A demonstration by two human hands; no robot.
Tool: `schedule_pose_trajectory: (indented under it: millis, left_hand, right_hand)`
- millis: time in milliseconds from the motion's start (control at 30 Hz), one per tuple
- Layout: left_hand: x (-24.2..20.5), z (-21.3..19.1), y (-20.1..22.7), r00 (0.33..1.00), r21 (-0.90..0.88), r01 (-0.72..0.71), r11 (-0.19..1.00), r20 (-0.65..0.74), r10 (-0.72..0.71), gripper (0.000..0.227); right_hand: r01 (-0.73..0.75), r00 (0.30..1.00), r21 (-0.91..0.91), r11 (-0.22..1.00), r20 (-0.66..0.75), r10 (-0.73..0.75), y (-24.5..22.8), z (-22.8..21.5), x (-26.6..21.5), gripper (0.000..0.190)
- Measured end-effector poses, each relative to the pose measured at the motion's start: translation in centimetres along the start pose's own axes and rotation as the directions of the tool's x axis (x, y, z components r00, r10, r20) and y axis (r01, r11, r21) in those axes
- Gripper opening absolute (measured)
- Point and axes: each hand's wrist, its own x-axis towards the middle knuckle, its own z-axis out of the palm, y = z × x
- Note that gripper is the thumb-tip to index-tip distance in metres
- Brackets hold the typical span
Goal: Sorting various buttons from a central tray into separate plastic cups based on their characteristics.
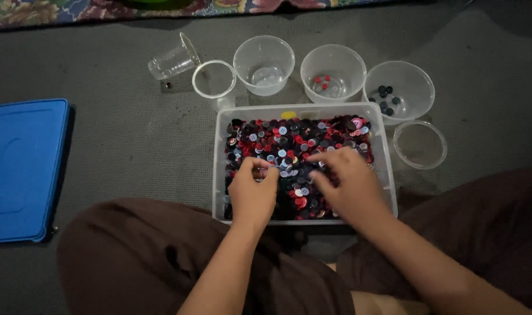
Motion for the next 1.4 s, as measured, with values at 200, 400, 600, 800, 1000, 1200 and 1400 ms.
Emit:
schedule_pose_trajectory:
  millis: [200,400,600,800,1000,1200,1400]
  left_hand:
    - [0.6,0.8,-0.6,0.999,0.056,-0.016,0.998,0.046,0.014,0.021]
    - [1.0,1.7,1.3,0.886,0.106,-0.457,0.883,-0.035,0.463,0.012]
    - [5.9,3.6,5.6,0.692,0.636,-0.532,0.558,-0.053,0.72,0.011]
    - [10.8,5.0,7.2,0.782,0.794,-0.452,0.407,0.135,0.608,0.055]
    - [13.2,5.5,8.4,0.89,0.757,-0.39,0.524,0.163,0.426,0.089]
    - [15.6,5.8,6.7,0.84,0.737,-0.486,0.47,0.246,0.483,0.044]
    - [14.4,5.6,6.7,0.816,0.749,-0.504,0.431,0.249,0.522,0.04]
  right_hand:
    - [0.014,0.988,-0.114,0.993,0.151,0.003,-0.3,1.2,-1.3,0.02]
    - [-0.028,0.993,-0.151,0.988,0.11,0.045,-0.3,1.2,-1.3,0.012]
    - [0.01,1.0,-0.062,0.998,0.0,-0.01,-1.5,1.2,-1.1,0.015]
    - [0.045,0.998,-0.031,0.999,-0.032,-0.046,-3.3,0.7,0.0,0.016]
    - [0.066,0.998,-0.034,0.997,-0.024,-0.067,-4.0,0.8,2.0,0.015]
    - [0.038,0.999,-0.029,0.999,-0.027,-0.039,-3.2,0.4,2.7,0.012]
    - [0.006,1.0,-0.038,0.999,-0.017,-0.007,-2.6,0.4,1.8,0.015]
